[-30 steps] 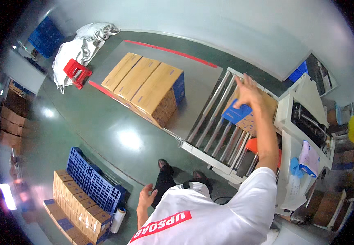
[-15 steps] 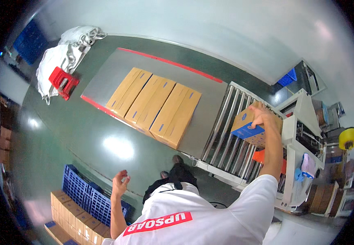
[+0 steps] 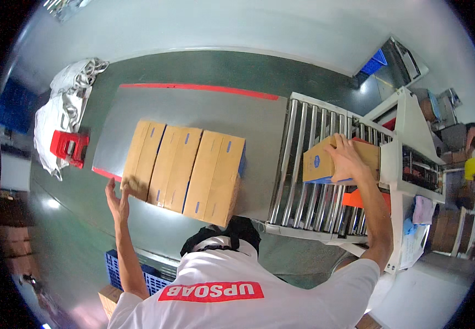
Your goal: The person packs items into cardboard boxes and places the boxes onto a conveyor belt.
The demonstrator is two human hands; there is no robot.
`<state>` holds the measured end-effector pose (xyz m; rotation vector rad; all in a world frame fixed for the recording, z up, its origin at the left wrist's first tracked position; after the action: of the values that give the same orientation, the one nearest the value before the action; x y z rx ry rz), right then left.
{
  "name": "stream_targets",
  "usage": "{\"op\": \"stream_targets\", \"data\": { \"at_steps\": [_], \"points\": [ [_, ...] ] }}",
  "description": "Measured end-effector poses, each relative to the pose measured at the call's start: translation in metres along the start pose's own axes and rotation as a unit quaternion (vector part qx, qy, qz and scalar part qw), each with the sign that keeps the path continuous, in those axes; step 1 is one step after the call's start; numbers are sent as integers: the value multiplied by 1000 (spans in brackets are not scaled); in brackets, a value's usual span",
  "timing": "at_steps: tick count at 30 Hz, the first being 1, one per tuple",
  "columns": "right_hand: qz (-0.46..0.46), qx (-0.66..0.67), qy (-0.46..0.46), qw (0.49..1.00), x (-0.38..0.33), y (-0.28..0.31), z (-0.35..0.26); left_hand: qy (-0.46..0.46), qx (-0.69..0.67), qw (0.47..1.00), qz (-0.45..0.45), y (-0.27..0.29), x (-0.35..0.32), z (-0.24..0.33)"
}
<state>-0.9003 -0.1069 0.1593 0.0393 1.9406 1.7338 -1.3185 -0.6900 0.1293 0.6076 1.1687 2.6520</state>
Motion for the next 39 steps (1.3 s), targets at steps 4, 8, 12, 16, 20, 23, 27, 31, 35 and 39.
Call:
{"op": "stream_targets", "data": {
  "at_steps": [4, 8, 12, 16, 20, 23, 27, 31, 35, 39],
  "points": [
    [13, -10, 25, 1000, 7, 3, -1, -24, 127, 991, -31, -52, 58, -22],
    [5, -6, 19, 1000, 11, -1, 1, 82, 129, 964, -218, -93, 79, 9],
    [-52, -19, 25, 998, 14, 9, -19, 75, 156, 972, -158, -90, 73, 7],
    [-8, -50, 88, 995, 2, -3, -49, 51, 160, 978, -125, -96, 80, 6],
    [-9, -40, 106, 994, 14, 6, -118, 49, 136, 979, -143, -95, 76, 25],
    [-54, -122, 262, 956, 10, 5, -185, 46, 166, 974, -144, -90, 79, 12],
    [34, -122, 399, 908, -28, -8, -242, 83, 159, 967, -179, -97, 79, 2],
    [-65, 20, 422, 904, -54, 7, -269, 77, 141, 975, -153, -87, 76, 16],
    [164, 236, 143, 947, -13, 15, -189, 106, 127, 974, -157, -77, 72, 18],
    [236, 609, -132, 745, 49, -60, -78, 79, 115, 981, -133, -86, 75, 19]
  ]
}}
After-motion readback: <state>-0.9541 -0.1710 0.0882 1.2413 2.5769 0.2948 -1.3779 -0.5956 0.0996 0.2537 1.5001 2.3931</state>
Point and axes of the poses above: each hand's wrist, its own x-axis towards the middle knuckle, its own y-axis out of the back of the hand, z = x × y, the point moved 6 cm from there along x, towards the middle knuckle, and after that the axes turned 1 degree about y, right-handed, at the moved point
